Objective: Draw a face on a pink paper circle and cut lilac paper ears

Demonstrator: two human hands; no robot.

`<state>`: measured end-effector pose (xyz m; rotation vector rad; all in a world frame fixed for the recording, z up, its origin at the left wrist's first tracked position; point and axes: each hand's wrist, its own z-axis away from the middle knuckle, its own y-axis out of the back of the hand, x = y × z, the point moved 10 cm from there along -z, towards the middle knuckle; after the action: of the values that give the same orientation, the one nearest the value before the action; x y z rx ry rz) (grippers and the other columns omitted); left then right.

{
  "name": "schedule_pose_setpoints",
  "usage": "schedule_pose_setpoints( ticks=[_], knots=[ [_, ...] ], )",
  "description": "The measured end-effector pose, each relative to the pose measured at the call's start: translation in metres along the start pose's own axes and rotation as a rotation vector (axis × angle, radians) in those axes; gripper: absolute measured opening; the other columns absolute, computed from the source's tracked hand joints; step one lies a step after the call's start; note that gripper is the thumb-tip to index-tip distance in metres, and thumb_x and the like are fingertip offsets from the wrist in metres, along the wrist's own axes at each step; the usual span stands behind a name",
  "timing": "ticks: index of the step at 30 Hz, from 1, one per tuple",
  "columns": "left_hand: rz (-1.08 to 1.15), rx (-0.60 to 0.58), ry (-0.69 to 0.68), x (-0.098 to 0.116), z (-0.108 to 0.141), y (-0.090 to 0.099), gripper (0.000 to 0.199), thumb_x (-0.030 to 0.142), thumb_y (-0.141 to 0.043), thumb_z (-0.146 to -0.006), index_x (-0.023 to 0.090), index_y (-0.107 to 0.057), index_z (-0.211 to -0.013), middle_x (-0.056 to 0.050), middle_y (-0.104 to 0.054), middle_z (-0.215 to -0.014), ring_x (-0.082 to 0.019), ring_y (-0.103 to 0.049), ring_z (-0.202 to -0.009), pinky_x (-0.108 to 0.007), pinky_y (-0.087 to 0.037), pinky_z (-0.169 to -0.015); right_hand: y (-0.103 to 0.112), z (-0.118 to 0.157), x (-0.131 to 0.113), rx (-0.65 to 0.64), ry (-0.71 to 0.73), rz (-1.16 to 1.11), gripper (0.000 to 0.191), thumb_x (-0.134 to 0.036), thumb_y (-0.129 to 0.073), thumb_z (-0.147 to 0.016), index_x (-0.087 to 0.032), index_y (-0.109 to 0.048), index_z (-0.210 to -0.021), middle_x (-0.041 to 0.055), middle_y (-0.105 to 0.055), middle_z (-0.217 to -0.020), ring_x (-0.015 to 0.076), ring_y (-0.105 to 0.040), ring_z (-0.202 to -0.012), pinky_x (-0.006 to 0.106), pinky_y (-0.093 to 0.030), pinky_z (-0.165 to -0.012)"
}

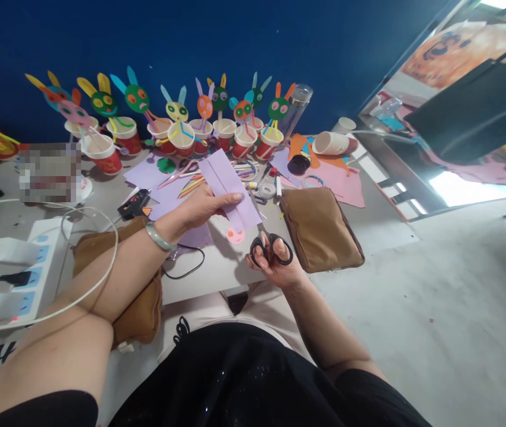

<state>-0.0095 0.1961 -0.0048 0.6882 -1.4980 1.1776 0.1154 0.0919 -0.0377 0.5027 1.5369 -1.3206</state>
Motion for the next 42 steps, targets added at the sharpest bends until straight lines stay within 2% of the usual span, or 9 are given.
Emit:
schedule_pose_setpoints(
  ticks=[10, 19, 33, 42],
  knots=[
    [0.009, 0.02, 0.024, -0.004, -0.001, 0.0, 0.052, 0.046, -0.099, -0.057, 0.012, -0.076, -0.089, -0.008, -0.079, -0.084, -0.019, -0.074, -0.072, -0.03, -0.061, -0.068, -0.002, 0.003, -0.002, 0.005, 0.013, 0.028, 0.062, -0.079, -0.075, -0.077, -0.02, -0.057, -0.068, -0.0074, -0.044, -0.046, 0.0073, -0.03, -0.042, 0.029, -0.032, -0.054],
    [0.002, -0.011, 0.078, -0.015, 0.0, -0.001, 0.053, 0.047, -0.099, -0.055, 0.013, -0.077, -0.088, -0.009, -0.08, -0.084, -0.02, -0.074, -0.071, -0.029, -0.061, -0.066, 0.004, 0.001, 0.005, -0.031, -0.029, 0.009, 0.062, -0.08, -0.075, -0.074, -0.021, -0.059, -0.074, -0.0039, -0.052, -0.056, 0.0097, -0.039, -0.05, 0.026, -0.03, -0.052],
    [0.028, -0.025, 0.102, -0.016, 0.002, -0.007, 0.058, 0.049, -0.1, -0.052, 0.012, -0.075, -0.089, -0.007, -0.079, -0.085, -0.017, -0.073, -0.071, -0.026, -0.059, -0.064, -0.004, -0.003, -0.002, -0.049, 0.0, -0.028, 0.061, -0.079, -0.073, -0.079, -0.02, -0.056, -0.075, -0.009, -0.049, -0.052, 0.0053, -0.03, -0.041, 0.027, -0.036, -0.057],
    [-0.008, -0.045, 0.098, -0.015, 0.001, -0.009, 0.06, 0.053, -0.099, -0.053, 0.012, -0.074, -0.09, -0.008, -0.079, -0.085, -0.02, -0.074, -0.072, -0.027, -0.058, -0.062, -0.008, -0.002, -0.005, -0.048, 0.018, -0.067, 0.057, -0.073, -0.076, -0.08, -0.02, -0.058, -0.073, -0.0089, -0.048, -0.048, 0.0054, -0.028, -0.04, 0.028, -0.031, -0.055]
  ],
)
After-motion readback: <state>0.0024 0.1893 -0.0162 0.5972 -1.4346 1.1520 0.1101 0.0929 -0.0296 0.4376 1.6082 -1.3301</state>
